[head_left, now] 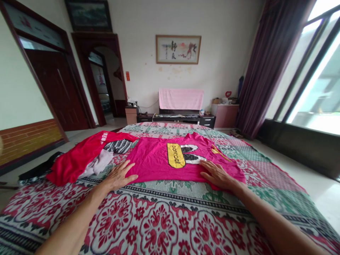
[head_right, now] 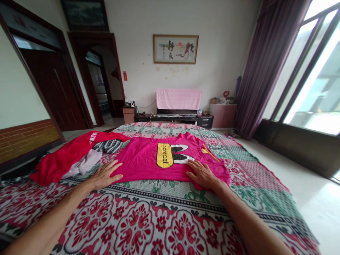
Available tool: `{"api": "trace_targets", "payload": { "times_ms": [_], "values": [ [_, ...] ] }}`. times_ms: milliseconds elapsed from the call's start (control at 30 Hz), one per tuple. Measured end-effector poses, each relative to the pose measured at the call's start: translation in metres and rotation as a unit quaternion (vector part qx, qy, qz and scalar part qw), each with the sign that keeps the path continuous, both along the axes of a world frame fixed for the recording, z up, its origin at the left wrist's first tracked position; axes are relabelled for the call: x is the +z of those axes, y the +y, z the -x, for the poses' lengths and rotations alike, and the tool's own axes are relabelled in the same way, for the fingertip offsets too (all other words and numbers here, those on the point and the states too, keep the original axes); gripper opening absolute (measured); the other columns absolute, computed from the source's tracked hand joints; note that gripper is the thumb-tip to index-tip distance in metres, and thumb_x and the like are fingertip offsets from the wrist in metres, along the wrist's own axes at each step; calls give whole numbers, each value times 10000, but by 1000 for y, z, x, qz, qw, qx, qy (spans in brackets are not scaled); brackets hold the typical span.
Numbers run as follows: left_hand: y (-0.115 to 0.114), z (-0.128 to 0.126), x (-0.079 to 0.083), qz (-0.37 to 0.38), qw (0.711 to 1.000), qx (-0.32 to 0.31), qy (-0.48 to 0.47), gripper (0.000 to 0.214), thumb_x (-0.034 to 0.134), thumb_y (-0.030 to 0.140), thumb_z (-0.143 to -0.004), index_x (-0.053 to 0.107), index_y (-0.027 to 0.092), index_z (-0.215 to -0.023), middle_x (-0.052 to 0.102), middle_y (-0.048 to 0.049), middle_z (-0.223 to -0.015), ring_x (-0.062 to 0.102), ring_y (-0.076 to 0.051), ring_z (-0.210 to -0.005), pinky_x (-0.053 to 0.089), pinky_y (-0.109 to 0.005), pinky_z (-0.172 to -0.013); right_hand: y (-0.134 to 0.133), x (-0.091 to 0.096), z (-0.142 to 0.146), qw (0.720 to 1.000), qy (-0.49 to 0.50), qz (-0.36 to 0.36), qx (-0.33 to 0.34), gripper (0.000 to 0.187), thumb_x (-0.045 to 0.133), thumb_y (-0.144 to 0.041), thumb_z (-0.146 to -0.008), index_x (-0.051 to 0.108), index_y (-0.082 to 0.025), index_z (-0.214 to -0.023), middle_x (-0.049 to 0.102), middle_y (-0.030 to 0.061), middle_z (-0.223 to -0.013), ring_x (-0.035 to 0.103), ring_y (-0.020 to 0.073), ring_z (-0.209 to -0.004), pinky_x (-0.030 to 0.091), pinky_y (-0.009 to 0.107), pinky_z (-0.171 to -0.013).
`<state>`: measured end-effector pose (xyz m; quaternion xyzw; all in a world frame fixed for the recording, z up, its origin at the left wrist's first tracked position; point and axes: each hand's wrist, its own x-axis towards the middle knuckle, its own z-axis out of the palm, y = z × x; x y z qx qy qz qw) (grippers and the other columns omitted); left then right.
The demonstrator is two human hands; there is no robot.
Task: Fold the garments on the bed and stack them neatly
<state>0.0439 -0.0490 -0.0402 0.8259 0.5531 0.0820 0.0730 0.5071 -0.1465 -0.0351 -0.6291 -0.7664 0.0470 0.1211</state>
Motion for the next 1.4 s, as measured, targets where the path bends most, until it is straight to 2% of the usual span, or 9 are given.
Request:
{"api": "trace_targets", "payload": {
  "times_ms": [100,167,267,333,400,667,1000,1267,1400],
  "values": [
    [2,11,8,34,996,-32,-78,790,544,652,-712,521,199,-1359,322,-113,-1530,330,-294,-1385,267,-419,-1126,2,-2,0,1000,-8,-5,-2,684,317,-631,-896,415,-218,-1433,353,104,-1514,301,303,-1394,252,530,-1129],
    [6,20,10,36,985,-24,-169,697,569,622,-690,626,188,-1233,459,-104,-1448,445,-271,-1305,340,-354,-1083,3,-2,0,1000,-16,-7,-2,692,315,-635,-895,420,-207,-1429,353,108,-1513,304,301,-1393,254,530,-1127],
    [15,33,7,25,961,38,-274,539,550,596,-692,715,176,-987,702,-75,-1091,621,-236,-1027,472,-297,-906,4,-1,0,1000,-25,-6,0,680,327,-623,-893,442,-200,-1412,373,113,-1501,321,301,-1384,274,529,-1118],
    [18,38,5,31,956,58,-285,463,575,572,-672,719,171,-852,722,-40,-852,640,-207,-837,493,-266,-775,5,0,0,1000,-22,-8,0,667,345,-619,-887,459,-207,-1399,393,115,-1489,339,307,-1374,289,537,-1108],
    [17,41,5,39,961,55,-269,409,598,537,-658,711,166,-789,696,-20,-756,618,-185,-745,478,-248,-698,6,-1,-1,1000,-15,-14,2,659,359,-621,-879,473,-218,-1387,408,116,-1480,354,316,-1365,299,551,-1100],
    [5,36,20,60,986,15,-158,417,636,461,-616,711,182,-916,660,-10,-800,581,-179,-769,453,-239,-700,7,-4,-4,1000,3,-10,7,681,367,-638,-866,471,-213,-1388,395,120,-1487,352,322,-1366,297,552,-1106],
    [2,40,29,116,989,-8,-91,619,649,456,-612,638,154,-1151,634,-57,-1022,571,-201,-947,438,-240,-817,8,-3,-4,1000,5,-20,7,659,382,-640,-863,506,-225,-1359,431,114,-1465,362,335,-1357,294,574,-1096],
    [6,44,27,130,989,15,-67,683,648,497,-585,624,188,-1194,577,0,-858,535,-155,-737,408,-218,-638,6,-3,-3,1000,8,-27,11,657,384,-633,-868,503,-218,-1364,431,120,-1463,373,325,-1352,292,554,-1104],
    [4,43,29,126,990,14,-63,666,638,489,-590,629,196,-1188,552,12,-822,517,-149,-727,394,-212,-628,7,-3,-3,999,11,-31,9,643,399,-631,-862,513,-231,-1352,441,114,-1457,384,324,-1346,301,551,-1102]
  ]
}}
